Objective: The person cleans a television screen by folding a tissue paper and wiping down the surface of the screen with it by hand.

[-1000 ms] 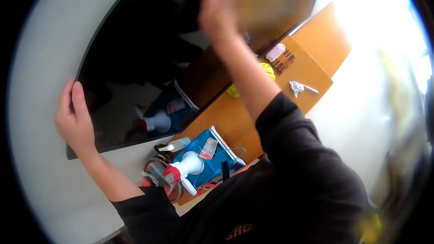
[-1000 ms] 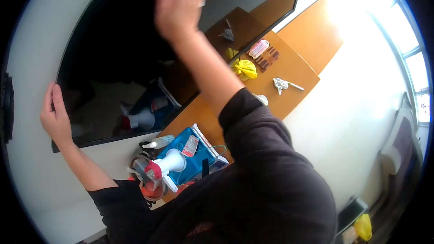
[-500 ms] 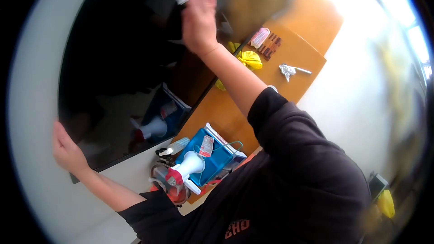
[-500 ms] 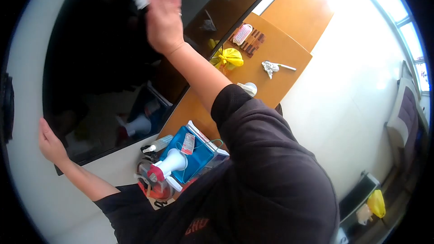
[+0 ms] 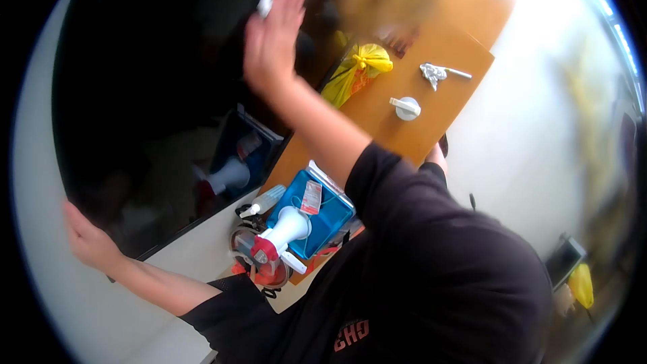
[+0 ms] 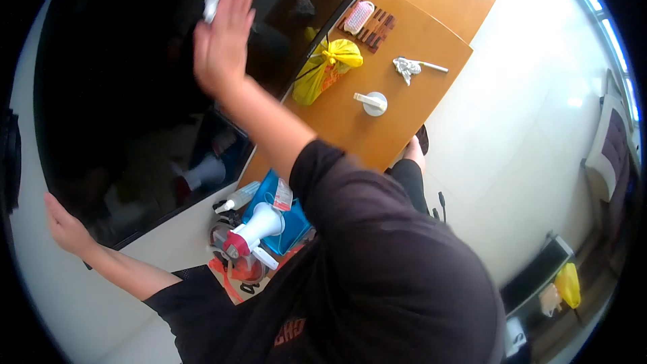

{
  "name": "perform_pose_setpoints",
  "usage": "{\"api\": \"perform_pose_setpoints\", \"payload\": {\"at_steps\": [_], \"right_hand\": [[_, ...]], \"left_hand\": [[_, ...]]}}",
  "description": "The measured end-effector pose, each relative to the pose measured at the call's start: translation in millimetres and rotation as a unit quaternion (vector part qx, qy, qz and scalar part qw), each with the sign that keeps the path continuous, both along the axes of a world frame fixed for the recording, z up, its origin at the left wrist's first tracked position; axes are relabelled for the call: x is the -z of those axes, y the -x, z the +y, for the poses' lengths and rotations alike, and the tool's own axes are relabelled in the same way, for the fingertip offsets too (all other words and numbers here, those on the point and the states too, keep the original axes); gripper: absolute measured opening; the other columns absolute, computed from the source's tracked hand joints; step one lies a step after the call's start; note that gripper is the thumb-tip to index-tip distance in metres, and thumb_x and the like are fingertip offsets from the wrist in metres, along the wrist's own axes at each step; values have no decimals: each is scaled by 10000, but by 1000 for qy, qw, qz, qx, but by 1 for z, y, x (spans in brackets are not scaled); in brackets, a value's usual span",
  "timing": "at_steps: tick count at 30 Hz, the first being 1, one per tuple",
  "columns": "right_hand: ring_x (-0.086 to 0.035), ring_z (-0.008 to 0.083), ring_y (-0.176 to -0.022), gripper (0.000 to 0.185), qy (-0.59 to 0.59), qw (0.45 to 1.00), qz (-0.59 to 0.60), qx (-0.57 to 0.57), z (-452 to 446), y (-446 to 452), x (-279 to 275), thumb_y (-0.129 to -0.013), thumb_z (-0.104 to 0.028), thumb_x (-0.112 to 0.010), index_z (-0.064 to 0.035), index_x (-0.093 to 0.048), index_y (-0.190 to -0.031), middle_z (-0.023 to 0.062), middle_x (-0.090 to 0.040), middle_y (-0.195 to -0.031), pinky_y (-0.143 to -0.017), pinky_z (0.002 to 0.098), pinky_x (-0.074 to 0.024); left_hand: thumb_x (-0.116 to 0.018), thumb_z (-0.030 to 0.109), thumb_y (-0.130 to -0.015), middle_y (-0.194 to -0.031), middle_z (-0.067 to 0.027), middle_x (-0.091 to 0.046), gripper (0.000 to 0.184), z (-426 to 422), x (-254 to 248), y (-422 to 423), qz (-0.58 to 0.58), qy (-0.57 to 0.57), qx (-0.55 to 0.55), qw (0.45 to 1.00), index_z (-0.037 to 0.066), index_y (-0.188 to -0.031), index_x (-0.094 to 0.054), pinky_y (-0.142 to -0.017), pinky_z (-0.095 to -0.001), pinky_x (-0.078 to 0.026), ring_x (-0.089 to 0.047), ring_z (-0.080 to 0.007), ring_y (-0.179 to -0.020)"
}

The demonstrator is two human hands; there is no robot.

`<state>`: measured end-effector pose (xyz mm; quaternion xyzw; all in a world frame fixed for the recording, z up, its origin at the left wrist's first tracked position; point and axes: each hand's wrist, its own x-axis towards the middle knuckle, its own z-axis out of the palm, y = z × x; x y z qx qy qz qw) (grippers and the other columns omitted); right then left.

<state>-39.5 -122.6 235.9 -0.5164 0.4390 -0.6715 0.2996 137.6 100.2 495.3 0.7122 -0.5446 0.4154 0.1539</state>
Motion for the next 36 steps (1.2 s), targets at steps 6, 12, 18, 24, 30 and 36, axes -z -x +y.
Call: {"api": "perform_pose_setpoints", "payload": {"at_steps": [6,12,18,24,30,36], "right_hand": [[-114,396,-1415,546,-76,992,-54,86,-71,12,73,-993,-245,-336,25,-199,-1447,250,-145,-1519,-1139,476,-107],[-72,304,-1446,581,-301,912,-267,82,30,-63,108,-1007,-324,-289,-18,-149,-1480,173,-94,-1558,-1153,405,-64],[-30,330,-1448,573,-352,904,-240,48,85,-90,60,-1006,-317,-293,-94,-112,-1502,143,-48,-1571,-1131,503,-29],[-31,307,-1452,544,-193,972,-123,55,14,-36,72,-1008,-298,-279,-90,-158,-1496,142,-57,-1571,-1124,528,1],[-137,335,-1428,540,-322,919,-200,108,10,-42,106,-997,-348,-311,-74,-253,-1459,173,-137,-1547,-1128,515,-89],[-450,363,-1144,427,-547,811,-141,153,31,-38,120,-960,-398,-413,-34,-482,-1173,186,-467,-1218,-1004,442,-350]], "left_hand": [[-532,310,-954,-1132,-138,-660,388,-5,6,16,66,48,-32,996,-25,-1111,-651,-931,-307,-450,-612,-259,-1071],[-528,347,-950,-1133,-117,-663,393,-7,7,15,41,46,-39,997,16,-1109,-669,-938,-299,-447,-609,-254,-1084],[-523,360,-950,-1127,-106,-668,386,-7,5,14,28,42,-59,997,42,-1100,-683,-929,-300,-458,-615,-251,-1076],[-515,358,-954,-1119,-95,-673,382,-2,7,4,5,38,-48,998,47,-1095,-686,-936,-297,-458,-618,-255,-1075],[-509,388,-951,-1122,-83,-673,402,-3,7,7,21,37,-38,998,58,-1095,-689,-933,-304,-457,-614,-247,-1081],[-492,478,-933,-1131,-68,-671,460,-9,8,20,54,43,-70,995,100,-1100,-695,-919,-318,-461,-606,-247,-1088]]}}
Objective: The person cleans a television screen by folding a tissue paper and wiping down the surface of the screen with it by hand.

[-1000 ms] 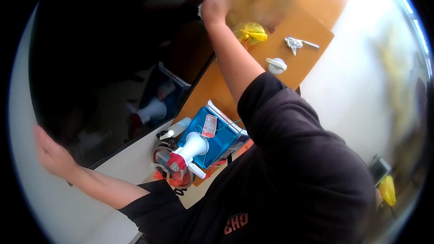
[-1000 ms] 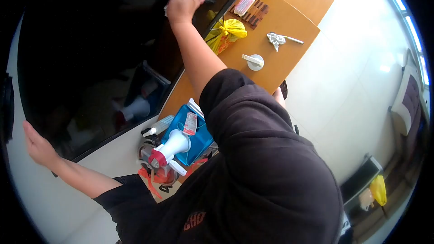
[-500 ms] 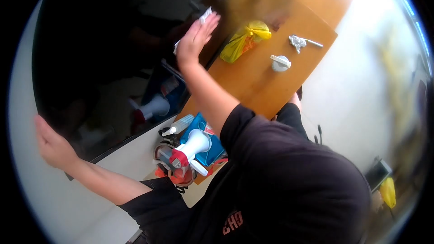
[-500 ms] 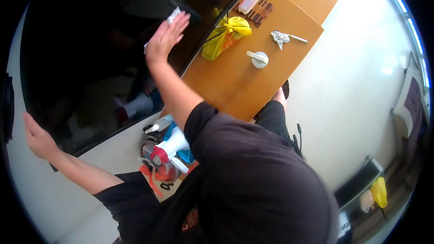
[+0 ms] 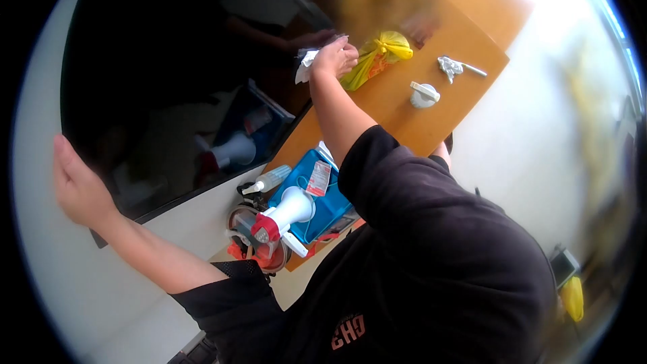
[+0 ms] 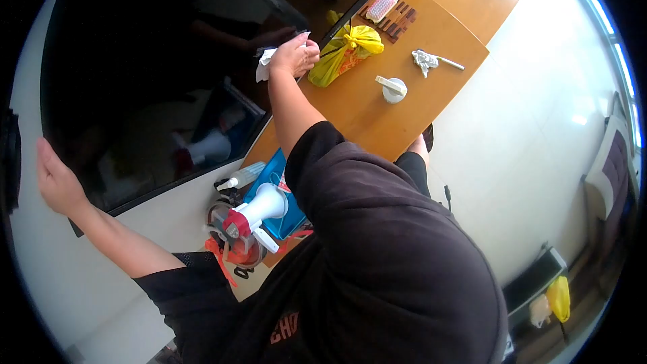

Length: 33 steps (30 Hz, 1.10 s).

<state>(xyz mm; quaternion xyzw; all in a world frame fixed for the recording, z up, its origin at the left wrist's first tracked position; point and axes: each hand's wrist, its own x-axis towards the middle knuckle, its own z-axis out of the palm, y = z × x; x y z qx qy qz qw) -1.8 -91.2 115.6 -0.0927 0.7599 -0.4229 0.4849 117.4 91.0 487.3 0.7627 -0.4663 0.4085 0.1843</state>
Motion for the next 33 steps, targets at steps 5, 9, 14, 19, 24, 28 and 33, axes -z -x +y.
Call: {"api": "perform_pose_setpoints", "payload": {"at_steps": [5,9,14,19,24,28,33], "right_hand": [[-456,371,-1156,428,-48,993,-108,4,10,4,-9,-962,-386,-392,-61,-528,-1205,197,-474,-1239,-995,457,-363],[-498,389,-1125,387,70,994,-55,-56,27,-2,4,-959,-308,-392,-54,-529,-1216,218,-518,-1220,-976,448,-385],[-544,222,-954,291,109,978,-175,-33,31,5,21,-877,-35,-422,-41,-457,-1165,116,-566,-1048,-841,323,-442],[-557,221,-961,305,196,950,-232,-75,49,11,-30,-894,-32,-457,-44,-467,-1198,113,-574,-1063,-832,343,-459],[-596,188,-834,193,367,894,-154,-204,70,24,-44,-884,-93,-627,-50,-579,-1065,70,-624,-916,-751,308,-489],[-642,232,-850,246,195,946,-206,-158,49,31,-9,-885,-111,-597,-2,-579,-1105,130,-666,-953,-726,330,-507],[-586,173,-765,234,308,918,-143,-203,64,22,-54,-842,-115,-626,14,-581,-1031,95,-632,-854,-711,311,-478]], "left_hand": [[-425,519,-942,-1182,-52,-650,517,1,1,0,5,-12,-25,1000,115,-1152,-669,-949,-314,-433,-582,-252,-1135],[-425,525,-940,-1164,-45,-659,514,0,1,-1,6,-11,-29,1000,124,-1139,-677,-934,-325,-444,-591,-253,-1119],[-475,524,-920,-1106,-45,-683,492,-2,2,5,-4,3,-19,1000,122,-1083,-706,-902,-326,-469,-615,-239,-1073],[-465,527,-924,-1107,-37,-683,487,-1,2,-1,-20,-4,-33,999,138,-1088,-707,-893,-325,-476,-616,-232,-1069],[-436,535,-932,-1134,-27,-672,494,1,3,-1,-9,-5,-41,999,156,-1119,-692,-898,-327,-470,-612,-236,-1080],[-469,532,-919,-1105,-33,-684,488,-1,2,4,-4,7,-49,999,139,-1079,-711,-883,-320,-480,-620,-229,-1062],[-481,534,-914,-1086,-36,-690,493,-1,3,2,-15,8,-12,1000,128,-1075,-710,-866,-312,-484,-626,-222,-1048]]}}
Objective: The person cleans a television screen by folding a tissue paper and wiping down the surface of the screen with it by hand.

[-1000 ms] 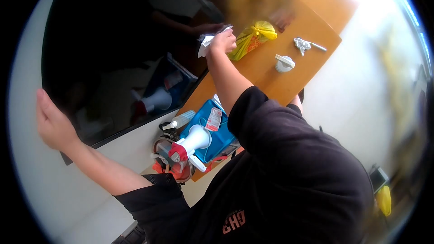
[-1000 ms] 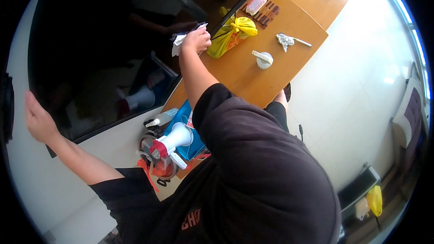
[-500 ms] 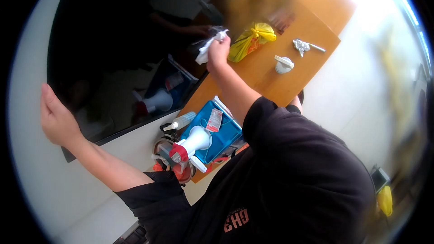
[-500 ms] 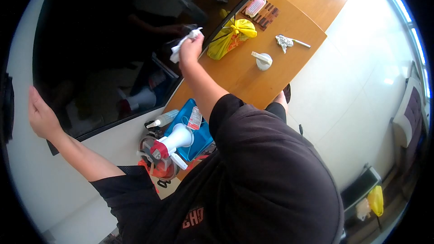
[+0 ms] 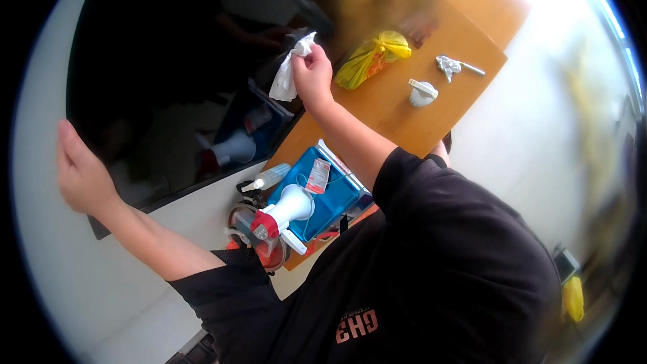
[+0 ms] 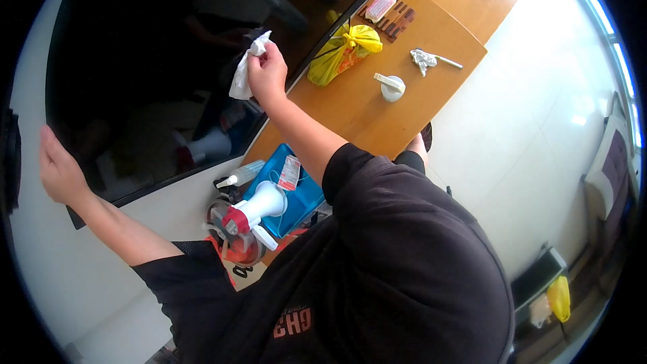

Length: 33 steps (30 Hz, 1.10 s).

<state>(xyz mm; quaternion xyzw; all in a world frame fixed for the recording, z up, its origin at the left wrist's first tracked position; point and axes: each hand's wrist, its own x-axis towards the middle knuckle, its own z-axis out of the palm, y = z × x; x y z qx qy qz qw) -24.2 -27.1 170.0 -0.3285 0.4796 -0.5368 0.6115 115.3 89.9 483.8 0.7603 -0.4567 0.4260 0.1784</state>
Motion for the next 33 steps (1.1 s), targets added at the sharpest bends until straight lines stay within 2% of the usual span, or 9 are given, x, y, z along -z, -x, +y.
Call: {"api": "perform_pose_setpoints", "payload": {"at_steps": [3,4,7,14,18,24,27,31,33], "right_hand": [[-582,171,-702,220,49,997,50,11,-7,2,24,-818,-119,-637,26,-580,-973,97,-619,-782,-656,302,-480],[-634,257,-725,203,-11,997,76,11,-15,6,36,-812,-107,-633,13,-582,-967,150,-643,-817,-676,334,-509],[-638,282,-721,207,-84,992,89,19,-21,8,46,-803,-108,-641,18,-580,-955,165,-654,-828,-665,359,-502],[-607,159,-730,155,88,994,10,-63,18,-6,-9,-789,-73,-673,2,-596,-899,88,-631,-801,-660,299,-492],[-587,147,-708,135,-53,998,-5,-40,14,-9,22,-796,-40,-647,0,-591,-913,62,-608,-782,-654,286,-490],[-614,104,-743,137,180,970,-137,-91,67,-52,-105,-799,-15,-667,-6,-630,-930,40,-643,-837,-680,240,-496],[-651,223,-725,171,415,906,-45,-75,72,-57,-156,-746,-18,-697,-23,-638,-907,102,-632,-838,-642,287,-535],[-633,283,-740,171,581,781,113,-199,82,-54,-141,-722,-53,-706,-57,-644,-882,107,-600,-916,-640,326,-549],[-638,274,-723,174,569,779,140,-222,68,-43,-107,-708,-51,-713,-47,-637,-865,110,-604,-901,-632,324,-547]], "left_hand": [[-490,520,-915,-1070,-35,-696,474,1,0,1,-11,-4,4,1000,131,-1068,-713,-857,-313,-489,-633,-221,-1032],[-493,513,-916,-1064,-34,-698,465,0,-1,2,-15,-7,5,1000,133,-1064,-715,-854,-314,-491,-636,-221,-1027],[-497,505,-918,-1046,-33,-702,444,-2,-2,9,21,-10,-31,999,146,-1051,-721,-840,-320,-497,-643,-225,-1008],[-486,561,-899,-959,-32,-716,475,-5,4,17,-22,21,18,999,170,-1004,-734,-771,-329,-504,-665,-229,-906],[-504,581,-881,-780,1,-705,475,-7,3,22,0,34,22,999,174,-928,-744,-641,-305,-481,-658,-197,-749],[-504,601,-873,-728,1,-696,481,-6,2,19,-7,40,20,999,188,-893,-750,-603,-312,-475,-656,-201,-705],[-503,612,-868,-728,-1,-697,488,-6,3,20,-3,36,14,999,191,-890,-749,-600,-319,-477,-658,-210,-705],[-503,622,-863,-737,-6,-700,494,-6,3,19,-20,34,23,999,194,-887,-750,-593,-327,-480,-662,-224,-714],[-505,623,-862,-741,-9,-702,493,-6,3,17,-24,42,38,998,196,-887,-750,-588,-332,-481,-663,-228,-714]]}}
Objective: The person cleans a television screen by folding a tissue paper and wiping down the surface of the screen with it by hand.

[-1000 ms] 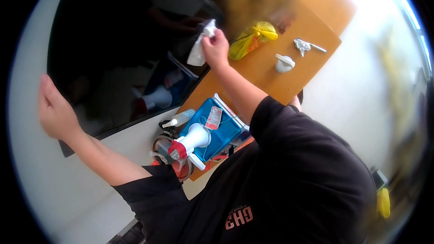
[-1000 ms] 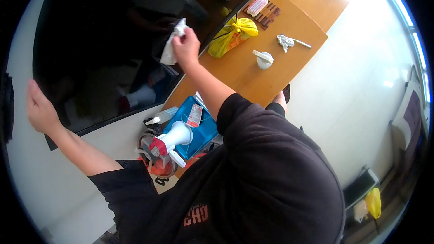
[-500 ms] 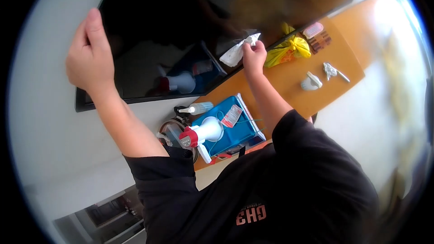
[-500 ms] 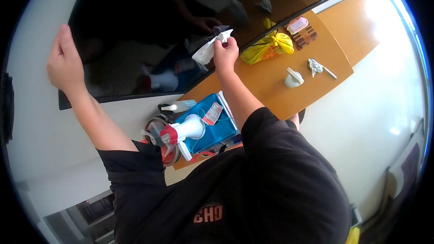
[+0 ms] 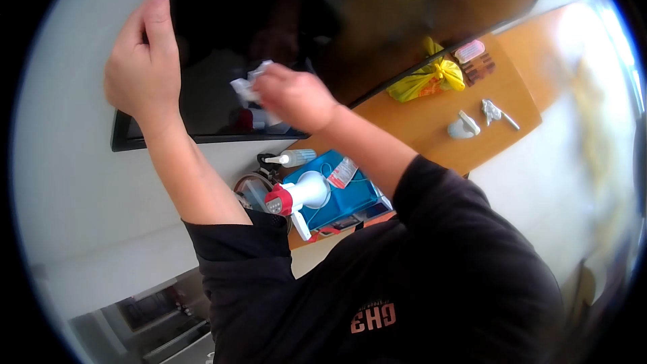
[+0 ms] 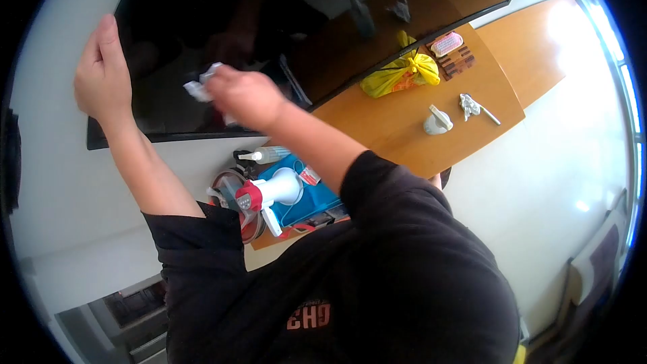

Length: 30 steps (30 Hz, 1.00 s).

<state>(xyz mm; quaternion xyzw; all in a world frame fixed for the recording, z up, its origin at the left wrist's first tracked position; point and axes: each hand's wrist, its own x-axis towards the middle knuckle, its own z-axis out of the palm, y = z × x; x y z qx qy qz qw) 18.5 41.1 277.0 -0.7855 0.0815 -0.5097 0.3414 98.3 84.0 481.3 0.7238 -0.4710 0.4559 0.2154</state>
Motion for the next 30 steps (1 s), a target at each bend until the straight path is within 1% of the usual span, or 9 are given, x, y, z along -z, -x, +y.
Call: {"api": "perform_pose_setpoints", "payload": {"at_steps": [3,7,10,17,21,24,25,28,30], "right_hand": [[-661,276,-772,202,-104,992,28,62,-39,35,35,-725,-67,-743,-40,-653,-904,131,-627,-928,-676,332,-564],[-644,270,-752,181,-263,932,-121,216,-77,51,24,-724,-5,-705,-35,-636,-889,138,-618,-884,-651,314,-542],[-580,304,-813,288,-66,950,-239,192,-49,6,-24,-675,69,-611,-68,-631,-927,117,-604,-877,-691,382,-490],[-530,178,-926,442,292,951,-73,66,-27,-6,-44,-740,-128,-621,-234,-624,-1170,-25,-562,-1004,-772,349,-418],[-554,223,-886,466,261,942,-119,177,-117,29,-41,-733,-59,-705,-224,-633,-1164,17,-576,-934,-755,373,-407],[-457,326,-1157,220,216,884,-235,342,-163,45,-59,-797,-36,-534,-64,-711,-924,143,-552,-1210,-966,415,-355],[-460,351,-1148,243,205,882,-236,352,-162,40,-65,-797,-32,-540,-62,-703,-974,135,-559,-1211,-984,393,-343],[-504,247,-1000,437,178,904,-253,294,-106,-5,-78,-715,-47,-673,-176,-646,-1132,48,-510,-1070,-825,416,-349],[-460,276,-1050,434,199,933,-174,246,-45,-20,-88,-681,-139,-672,-219,-653,-1107,41,-476,-1150,-807,430,-330]], "left_hand": [[-512,620,-860,-750,-11,-704,486,2,1,-3,2,0,17,1000,197,-889,-752,-587,-336,-483,-663,-232,-715],[-528,606,-856,-778,-16,-709,480,3,0,-2,10,-25,-3,1000,183,-896,-752,-629,-323,-487,-664,-230,-742],[-534,589,-860,-812,-30,-711,477,2,-5,2,42,-25,8,999,166,-911,-748,-685,-310,-485,-659,-231,-773],[-609,373,-895,-876,-39,-709,347,9,-23,4,258,-54,114,958,56,-996,-707,-741,-262,-471,-644,-141,-825],[-559,278,-934,-989,-123,-689,336,18,-28,4,370,-9,266,890,-21,-1040,-669,-890,-263,-447,-633,-166,-969],[-461,310,-973,-1050,-180,-668,412,28,-38,-2,380,-43,309,871,-45,-1078,-643,-968,-304,-416,-622,-213,-1029],[-425,329,-981,-1057,-186,-665,441,31,-39,-5,389,-46,315,864,-42,-1088,-639,-974,-319,-411,-621,-223,-1034],[-330,378,-999,-1080,-199,-657,519,34,-44,-9,424,-54,334,840,-35,-1124,-620,-994,-350,-392,-612,-247,-1056],[-283,399,-1004,-1097,-200,-651,555,37,-46,-10,465,-54,338,817,-30,-1154,-602,-1009,-357,-373,-598,-254,-1084]]}}
